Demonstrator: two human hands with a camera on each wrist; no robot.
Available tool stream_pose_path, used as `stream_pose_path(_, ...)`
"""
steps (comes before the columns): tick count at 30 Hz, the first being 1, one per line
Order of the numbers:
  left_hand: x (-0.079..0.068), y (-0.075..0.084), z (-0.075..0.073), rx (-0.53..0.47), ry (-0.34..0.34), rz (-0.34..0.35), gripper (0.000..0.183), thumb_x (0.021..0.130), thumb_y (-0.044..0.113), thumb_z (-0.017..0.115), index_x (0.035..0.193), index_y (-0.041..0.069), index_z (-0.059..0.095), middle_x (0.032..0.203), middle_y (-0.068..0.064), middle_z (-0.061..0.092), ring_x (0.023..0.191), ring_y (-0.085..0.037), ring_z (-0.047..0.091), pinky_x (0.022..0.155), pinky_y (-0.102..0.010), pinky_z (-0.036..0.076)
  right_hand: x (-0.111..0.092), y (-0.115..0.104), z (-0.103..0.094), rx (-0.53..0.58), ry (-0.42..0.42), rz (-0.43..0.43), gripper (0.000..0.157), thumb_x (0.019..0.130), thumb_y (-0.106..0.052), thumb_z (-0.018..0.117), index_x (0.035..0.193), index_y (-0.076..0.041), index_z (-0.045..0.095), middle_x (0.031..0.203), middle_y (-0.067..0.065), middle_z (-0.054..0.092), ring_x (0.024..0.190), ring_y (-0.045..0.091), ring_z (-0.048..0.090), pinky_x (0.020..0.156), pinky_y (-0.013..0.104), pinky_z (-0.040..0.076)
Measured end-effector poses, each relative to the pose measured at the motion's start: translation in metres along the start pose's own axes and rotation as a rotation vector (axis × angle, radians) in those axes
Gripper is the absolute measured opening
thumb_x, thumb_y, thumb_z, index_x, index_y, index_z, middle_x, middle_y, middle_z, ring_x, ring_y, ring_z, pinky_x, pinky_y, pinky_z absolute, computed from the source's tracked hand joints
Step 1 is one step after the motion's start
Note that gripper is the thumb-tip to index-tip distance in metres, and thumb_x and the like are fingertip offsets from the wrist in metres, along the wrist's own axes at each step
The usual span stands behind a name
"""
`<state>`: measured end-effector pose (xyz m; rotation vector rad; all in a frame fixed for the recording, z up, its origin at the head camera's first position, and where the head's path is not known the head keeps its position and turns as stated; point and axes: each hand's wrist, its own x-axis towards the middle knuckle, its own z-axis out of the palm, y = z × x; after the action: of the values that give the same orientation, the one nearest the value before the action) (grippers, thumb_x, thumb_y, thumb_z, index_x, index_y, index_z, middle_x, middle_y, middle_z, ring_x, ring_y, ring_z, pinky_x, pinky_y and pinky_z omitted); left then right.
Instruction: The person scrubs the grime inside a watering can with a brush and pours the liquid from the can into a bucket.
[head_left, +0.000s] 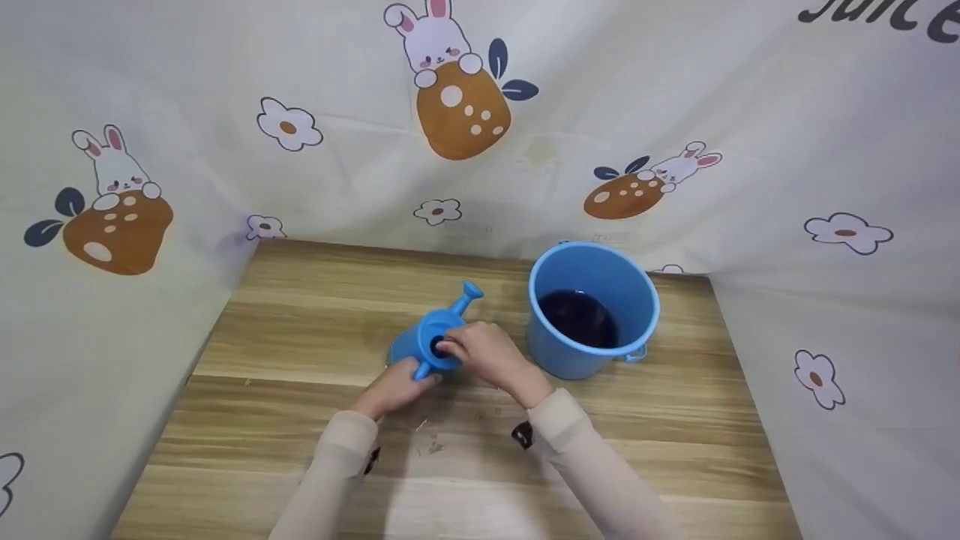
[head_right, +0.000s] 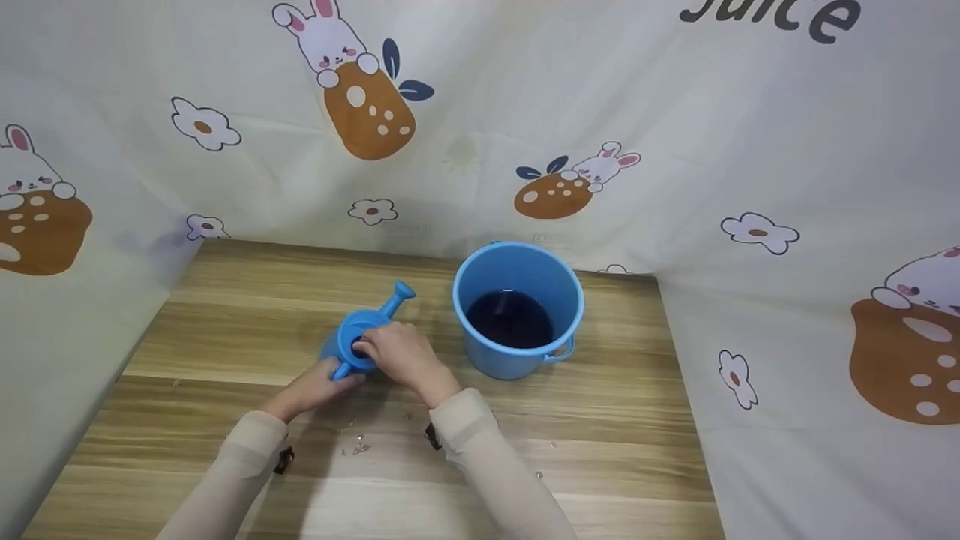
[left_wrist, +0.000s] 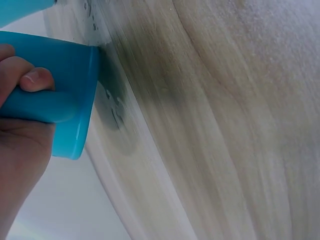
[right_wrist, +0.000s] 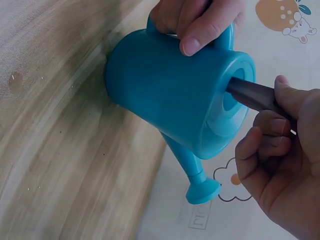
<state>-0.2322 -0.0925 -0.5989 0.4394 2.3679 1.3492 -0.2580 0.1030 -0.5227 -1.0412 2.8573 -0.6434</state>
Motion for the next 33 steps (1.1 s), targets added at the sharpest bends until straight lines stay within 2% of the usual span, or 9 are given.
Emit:
stream_pose_path(4,0.0,0.002,0.0,0.009,0.01,-0.01,0.027,0.096,0.022,0.057,0.074,0.018,0.042,0.064,0.008,0.037,0.06,-0.009,0.04,0.06,-0.027,0.037,-0.002,0.002,-0.003,0.034,-0.006,0.006,0.031,0.102,-0.035,0.052,0.084,-0.013,0.063,0.068,-0.004,0.048,0.064,0.01,0.049,0.066,0.03,0.048)
stream_pose_path(11,-0.003,0.002,0.001,0.02,0.032,-0.023,0.036,0.095,0.02,0.057,0.065,0.019,0.036,0.059,0.009,0.035,0.053,-0.007,0.035,0.053,-0.023,0.032,-0.004,0.004,-0.01,0.111,-0.007,0.028,0.035,0.102,-0.037,0.052,0.076,-0.013,0.056,0.063,-0.006,0.036,0.058,0.009,0.041,0.061,0.024,0.038)
stream_pose_path(19,0.0,0.002,0.003,0.037,0.036,-0.025,0.034,0.095,0.022,0.058,0.067,0.019,0.038,0.06,0.01,0.036,0.055,-0.007,0.037,0.055,-0.024,0.033,-0.009,0.004,-0.019,0.144,0.004,0.044,0.039,0.103,-0.038,0.05,0.082,-0.008,0.063,0.062,-0.008,0.035,0.057,0.007,0.039,0.061,0.024,0.037)
stream_pose_path(25,0.001,0.002,0.004,0.024,0.022,-0.062,0.033,0.096,0.024,0.057,0.069,0.02,0.04,0.061,0.009,0.038,0.056,-0.008,0.039,0.056,-0.025,0.035,-0.011,0.002,-0.025,0.107,0.028,0.059,0.037,0.103,-0.038,0.049,0.08,-0.01,0.059,0.062,-0.007,0.034,0.058,0.01,0.04,0.061,0.026,0.038)
stream_pose_path(33,0.0,0.003,0.004,0.005,0.026,-0.086,0.032,0.095,0.024,0.059,0.069,0.02,0.041,0.061,0.009,0.039,0.055,-0.008,0.039,0.055,-0.025,0.036,-0.013,0.0,-0.021,-0.035,0.048,0.02,0.036,0.105,-0.039,0.043,0.087,-0.011,0.056,0.061,-0.006,0.035,0.057,0.013,0.045,0.058,0.03,0.041)
